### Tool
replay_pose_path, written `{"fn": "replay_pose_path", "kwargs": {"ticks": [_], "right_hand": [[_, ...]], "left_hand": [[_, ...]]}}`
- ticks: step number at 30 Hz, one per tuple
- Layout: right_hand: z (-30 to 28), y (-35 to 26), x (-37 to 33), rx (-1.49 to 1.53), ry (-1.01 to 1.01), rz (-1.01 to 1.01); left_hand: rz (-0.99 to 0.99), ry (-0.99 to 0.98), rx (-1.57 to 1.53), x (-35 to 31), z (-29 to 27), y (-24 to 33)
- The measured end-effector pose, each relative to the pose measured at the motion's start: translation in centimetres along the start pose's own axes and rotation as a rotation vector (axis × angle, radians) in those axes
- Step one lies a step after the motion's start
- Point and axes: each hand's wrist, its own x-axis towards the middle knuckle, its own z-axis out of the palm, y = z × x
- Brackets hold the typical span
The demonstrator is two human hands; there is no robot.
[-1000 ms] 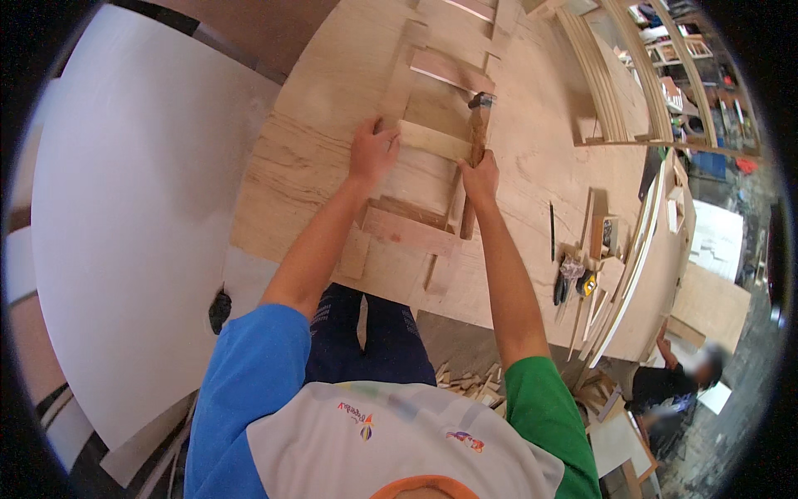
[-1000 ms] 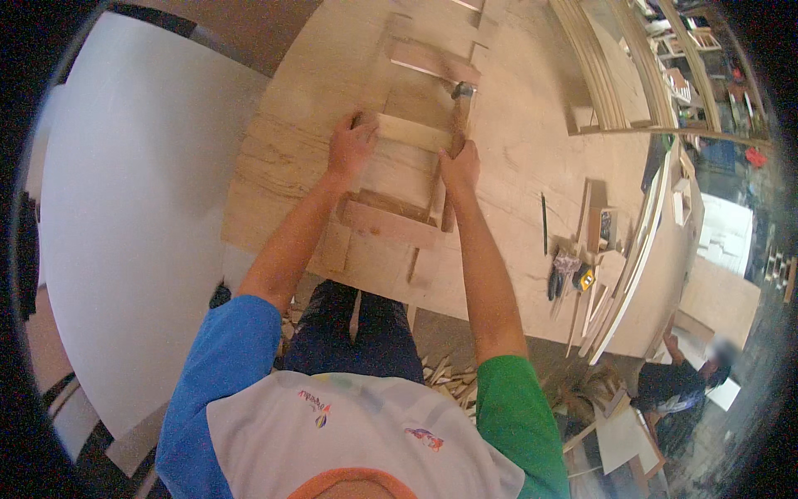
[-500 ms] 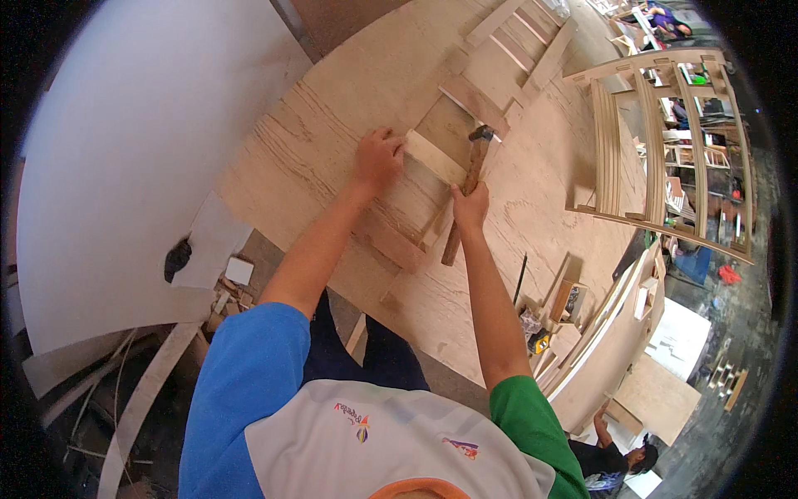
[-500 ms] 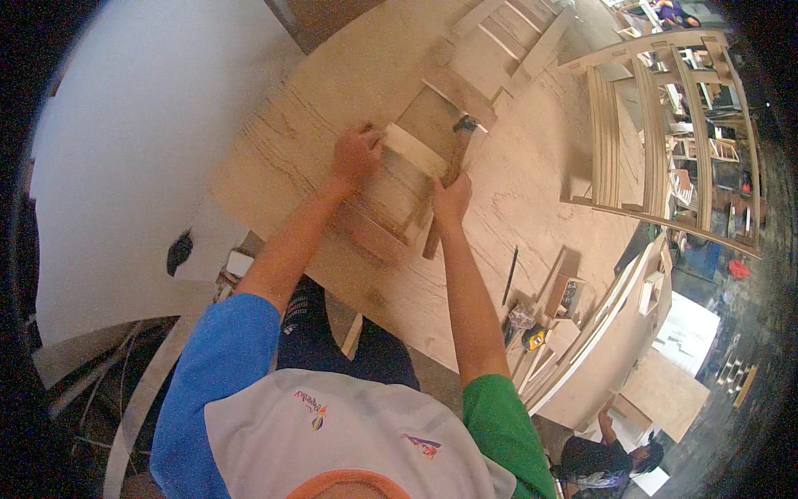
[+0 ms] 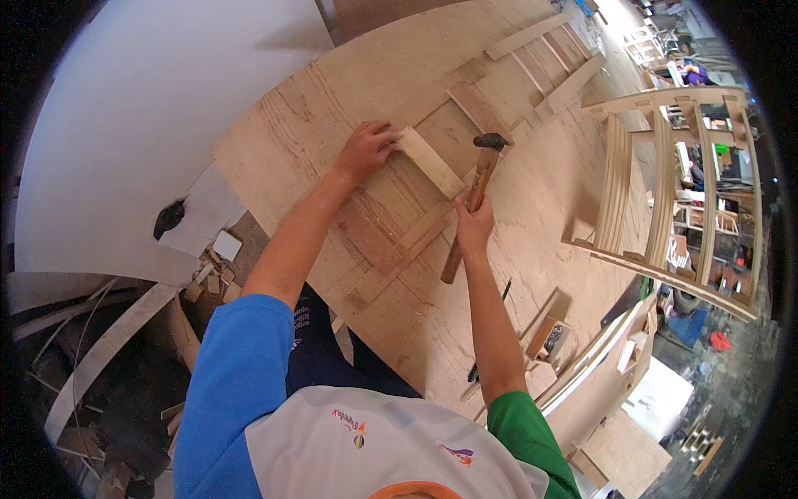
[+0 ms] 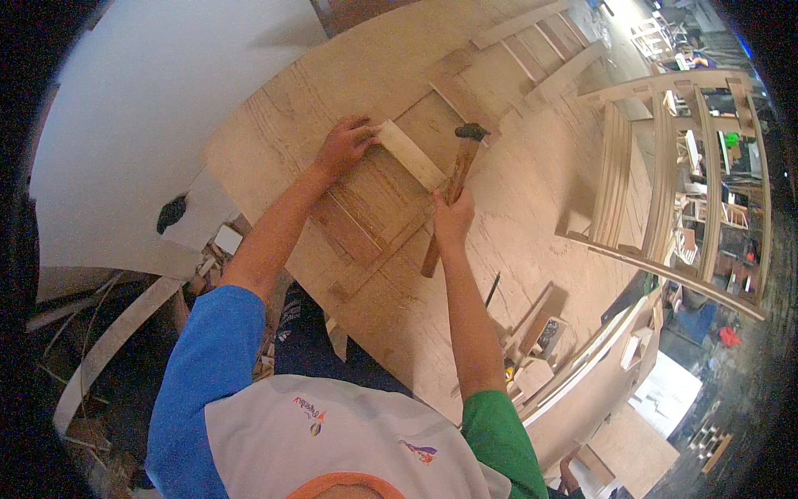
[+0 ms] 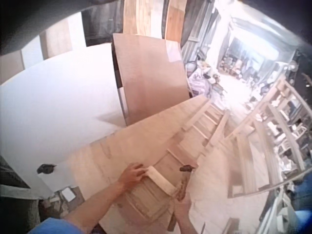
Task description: The person positions wooden rungs onto a side rail and secures them by hammering nails into the joints to assemble a ladder-like structure.
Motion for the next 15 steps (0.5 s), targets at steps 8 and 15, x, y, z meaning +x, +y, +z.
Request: {"fn": "replay_pose_path", "kwargs": {"ticks": [8, 15], "right_hand": [[-0.1, -3.7, -0.4, -0.059, -0.174, -0.181], [1.5, -4.4, -0.5, -0.041, -0.197, -0.348]], "left_hand": [[-0.053, 0.046, -0.023, -0.5, 0.3, -0.2], [0.017, 0.056, 0.054, 0.0, 0.7, -0.3]]}}
